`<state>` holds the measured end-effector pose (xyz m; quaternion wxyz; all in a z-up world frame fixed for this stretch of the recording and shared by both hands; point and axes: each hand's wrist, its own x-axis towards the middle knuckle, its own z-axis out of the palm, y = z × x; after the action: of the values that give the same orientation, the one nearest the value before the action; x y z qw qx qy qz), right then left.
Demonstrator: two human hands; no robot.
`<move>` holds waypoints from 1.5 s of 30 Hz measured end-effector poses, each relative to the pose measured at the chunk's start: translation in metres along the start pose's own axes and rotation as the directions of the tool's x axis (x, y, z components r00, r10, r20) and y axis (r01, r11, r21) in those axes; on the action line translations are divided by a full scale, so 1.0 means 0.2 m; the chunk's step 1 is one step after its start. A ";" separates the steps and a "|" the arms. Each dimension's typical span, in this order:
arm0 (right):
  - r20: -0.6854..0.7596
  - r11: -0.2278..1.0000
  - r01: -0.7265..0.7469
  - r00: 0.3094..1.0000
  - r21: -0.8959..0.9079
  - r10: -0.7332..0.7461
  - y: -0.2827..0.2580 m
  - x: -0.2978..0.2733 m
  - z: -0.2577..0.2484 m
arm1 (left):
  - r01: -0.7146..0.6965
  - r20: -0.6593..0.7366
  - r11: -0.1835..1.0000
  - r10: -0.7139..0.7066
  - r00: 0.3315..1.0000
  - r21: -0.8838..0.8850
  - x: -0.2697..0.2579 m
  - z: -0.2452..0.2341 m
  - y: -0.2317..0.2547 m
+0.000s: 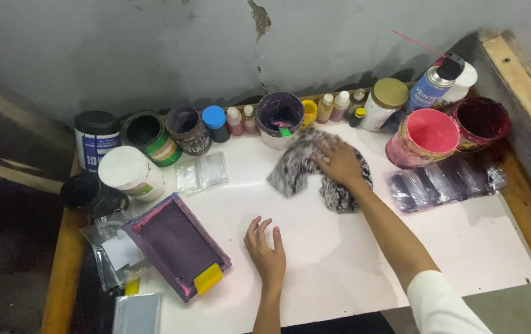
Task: The person wipes a white table surface with a patterned cloth, moving various items like paint containers and plastic bags aside to reach different areas. They then smooth out a clear plastic sheet on the table and use a yellow squeegee to spread purple ink evenly across a rectangular screen printing frame.
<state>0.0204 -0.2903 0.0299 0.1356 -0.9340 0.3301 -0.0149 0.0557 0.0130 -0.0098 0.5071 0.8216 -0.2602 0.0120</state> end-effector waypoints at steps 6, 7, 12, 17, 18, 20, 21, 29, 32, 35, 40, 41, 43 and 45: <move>-0.079 0.910 -0.387 0.912 0.151 0.402 -0.09 -0.18 0.04 | -0.075 -0.021 0.997 0.076 0.997 0.021 0.01 0.02 -0.02; -0.083 0.907 -0.392 0.910 0.151 0.407 -0.08 -0.21 0.11 | -0.080 -0.018 0.997 0.080 0.997 0.017 0.01 0.03 -0.03; -0.180 0.970 -0.230 0.954 0.078 0.240 -0.17 -0.54 0.29 | -0.145 0.028 0.979 0.142 0.989 0.144 0.02 0.04 -0.05; -0.099 0.985 -0.167 0.980 0.049 0.171 -0.34 -0.99 0.20 | 0.131 0.218 0.891 -0.246 0.945 0.435 0.11 0.03 0.13; -0.078 0.986 -0.164 0.983 0.040 0.167 -0.34 -1.05 0.24 | 0.139 0.200 0.875 -0.256 0.946 0.463 0.13 0.03 0.17; -0.067 0.982 -0.187 0.980 0.030 0.189 -0.32 -1.08 0.24 | 0.090 0.234 0.877 -0.223 0.946 0.473 0.14 0.15 0.05; -0.054 0.977 -0.213 0.975 0.020 0.214 -0.31 -1.10 0.25 | 0.040 0.270 0.876 -0.191 0.944 0.481 0.13 0.20 -0.01; -0.319 0.959 0.218 0.910 -0.179 -0.266 -0.35 -1.12 0.42 | 0.328 0.152 0.933 -0.306 0.940 -0.148 -0.16 0.01 0.08; -0.307 0.928 0.294 0.883 -0.227 -0.355 -0.43 -1.15 0.31 | 0.396 0.284 0.808 -0.294 0.913 -0.436 -0.19 -0.09 0.23; -0.329 0.923 0.292 0.871 -0.251 -0.365 -0.43 -1.15 0.30 | 0.498 0.412 0.675 -0.302 0.860 -0.545 -0.18 -0.06 0.27; -0.387 0.906 0.296 0.830 -0.303 -0.401 -0.38 -1.13 0.39 | 0.484 0.486 0.805 -0.290 0.825 -0.341 -0.10 0.02 0.34; -0.405 0.903 0.312 0.815 -0.296 -0.414 -0.38 -1.13 0.39 | 0.486 0.505 0.835 -0.312 0.805 -0.258 -0.09 0.01 0.39; -0.423 0.900 0.328 0.799 -0.288 -0.427 -0.38 -1.12 0.40 | 0.482 0.520 0.859 -0.336 0.785 -0.172 -0.06 0.03 0.36; -0.430 0.905 0.317 0.802 -0.284 -0.415 -0.38 -1.12 0.41 | 0.409 0.522 0.909 -0.310 0.794 -0.082 -0.03 0.11 0.22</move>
<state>-0.0995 -0.0747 -0.0157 -0.0494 -0.9554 0.1656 -0.2393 0.0255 -0.0171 0.0138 0.4916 0.7784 -0.2203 -0.3221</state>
